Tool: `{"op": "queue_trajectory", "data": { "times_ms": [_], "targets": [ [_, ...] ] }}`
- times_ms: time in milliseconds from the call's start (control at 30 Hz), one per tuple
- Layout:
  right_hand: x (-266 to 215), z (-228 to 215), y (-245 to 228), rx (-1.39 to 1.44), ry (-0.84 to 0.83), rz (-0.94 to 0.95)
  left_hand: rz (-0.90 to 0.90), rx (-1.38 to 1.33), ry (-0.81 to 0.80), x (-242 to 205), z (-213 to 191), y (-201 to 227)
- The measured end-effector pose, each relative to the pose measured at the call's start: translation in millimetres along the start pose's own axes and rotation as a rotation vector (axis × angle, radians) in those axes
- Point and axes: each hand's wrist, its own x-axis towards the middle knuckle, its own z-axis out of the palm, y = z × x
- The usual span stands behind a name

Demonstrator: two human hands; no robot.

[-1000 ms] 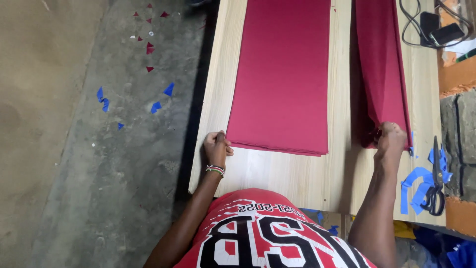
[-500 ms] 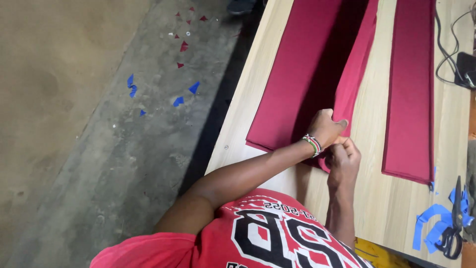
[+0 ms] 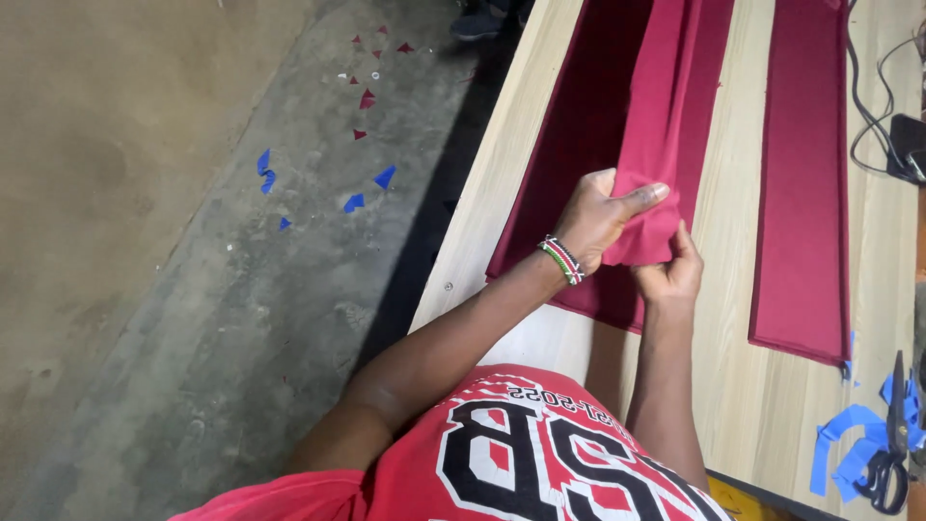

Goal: Smoothing and aligning long strips of red fabric on a workbench in a sewing factory.

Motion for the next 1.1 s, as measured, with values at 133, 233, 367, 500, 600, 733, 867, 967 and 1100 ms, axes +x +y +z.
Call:
{"op": "queue_trajectory", "data": {
  "times_ms": [133, 233, 367, 500, 600, 733, 867, 967, 1100],
  "targets": [
    [0.2, 0.3, -21.3, -0.063, -0.002, -0.104, 0.11, 0.105, 0.177, 34.3, -67.2, -25.0],
    [-10.7, -19.3, -32.5, -0.092, -0.009, -0.196, 0.102, 0.192, 0.397, 52.2, -132.2, -65.3],
    [-1.2, -85.9, -46.6, -0.37, 0.114, -0.319, -0.198, 0.124, 0.455, 47.9, -201.0, -128.5],
    [53.3, -229.4, -90.2, -0.646, 0.249, -0.363, -0.456, -0.029, 0.451, 12.4, -226.7, -171.8],
    [-1.8, -188.7, -60.8, -0.832, 0.33, -0.363, -0.515, -0.062, 0.44, -4.7, -229.5, -172.8],
    [-9.2, -189.4, -53.8, -0.971, 0.369, -0.414, -0.496, -0.085, 0.423, -12.2, -237.2, -159.2],
    [5.1, -206.2, -60.0, -1.182, 0.381, -0.508, -0.468, -0.142, 0.452, -15.0, -240.3, -145.9],
    [10.0, -208.9, -62.7, -1.327, 0.382, -0.558, -0.433, -0.153, 0.467, -17.1, -245.8, -142.9],
    [23.3, -226.7, -77.3, -1.411, 0.38, -0.641, -0.42, -0.105, 0.463, -23.2, -244.4, -142.7]
  ]
}}
